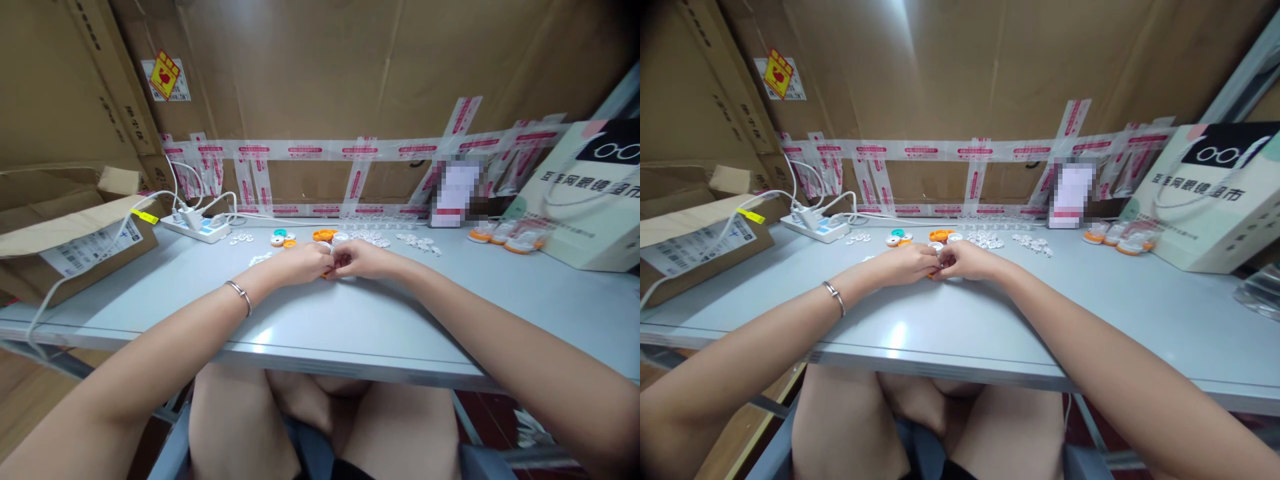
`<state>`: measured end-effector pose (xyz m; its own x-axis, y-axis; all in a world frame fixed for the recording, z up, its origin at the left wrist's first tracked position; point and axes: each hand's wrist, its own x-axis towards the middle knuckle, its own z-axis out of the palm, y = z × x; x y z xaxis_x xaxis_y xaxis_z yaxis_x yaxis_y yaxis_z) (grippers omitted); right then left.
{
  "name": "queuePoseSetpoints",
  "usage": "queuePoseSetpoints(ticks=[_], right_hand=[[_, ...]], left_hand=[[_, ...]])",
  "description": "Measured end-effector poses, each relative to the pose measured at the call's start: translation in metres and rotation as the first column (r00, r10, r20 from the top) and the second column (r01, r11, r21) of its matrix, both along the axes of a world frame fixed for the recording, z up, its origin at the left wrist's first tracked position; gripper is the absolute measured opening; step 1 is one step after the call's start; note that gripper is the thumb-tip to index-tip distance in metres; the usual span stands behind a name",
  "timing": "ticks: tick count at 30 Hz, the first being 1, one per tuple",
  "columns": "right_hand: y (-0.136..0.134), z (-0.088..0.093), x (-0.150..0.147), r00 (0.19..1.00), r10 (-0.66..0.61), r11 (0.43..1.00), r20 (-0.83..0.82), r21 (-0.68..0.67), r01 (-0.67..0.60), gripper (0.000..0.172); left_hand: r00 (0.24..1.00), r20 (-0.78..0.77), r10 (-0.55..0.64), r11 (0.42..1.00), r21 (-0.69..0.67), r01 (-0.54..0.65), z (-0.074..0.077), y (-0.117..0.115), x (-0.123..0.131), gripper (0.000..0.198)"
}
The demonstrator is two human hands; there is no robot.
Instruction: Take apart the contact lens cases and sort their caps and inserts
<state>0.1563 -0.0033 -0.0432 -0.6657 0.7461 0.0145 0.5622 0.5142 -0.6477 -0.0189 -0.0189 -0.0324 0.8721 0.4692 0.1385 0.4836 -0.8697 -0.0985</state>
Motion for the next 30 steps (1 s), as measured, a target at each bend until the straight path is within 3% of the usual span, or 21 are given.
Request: queuePoseSetpoints(ticks=[4,8,12,15,18,24,30], right_hand=[[0.0,0.0,0.0,1.0,0.005,1.0,-0.01,-0.003,-0.006,0.029],[-0.003,0.002,0.0,1.0,-0.008,1.0,-0.009,0.005,0.008,0.029],[-0.005,0.003,0.0,0.999,-0.045,0.999,-0.012,-0.019,0.045,0.033],[-0.006,0.004,0.0,0.998,-0.062,0.998,-0.005,-0.029,0.062,0.037],[-0.005,0.003,0.001,0.998,-0.061,0.998,-0.002,-0.032,0.061,0.04],[-0.004,0.002,0.002,0.999,-0.053,0.998,0.003,-0.036,0.053,0.042],[-0.004,0.002,0.001,0.998,-0.059,0.998,0.002,-0.036,0.06,0.042]], left_hand=[[1.0,0.005,-0.008,1.0,0.019,0.008,-0.001,0.0,0.001,0.018],[0.978,0.206,0.029,0.997,-0.081,-0.012,0.001,0.002,-0.002,0.014],[0.863,0.446,0.238,0.97,-0.156,-0.186,0.021,0.009,-0.029,0.017],[0.841,0.281,0.463,0.883,-0.229,-0.41,0.038,0.015,-0.062,0.018],[0.815,0.036,0.578,0.805,-0.186,-0.563,0.047,0.018,-0.085,0.013],[0.748,-0.166,0.643,0.734,-0.147,-0.663,0.042,0.019,-0.088,0.011],[0.708,-0.223,0.67,0.712,-0.075,-0.698,0.039,0.019,-0.083,0.013]])
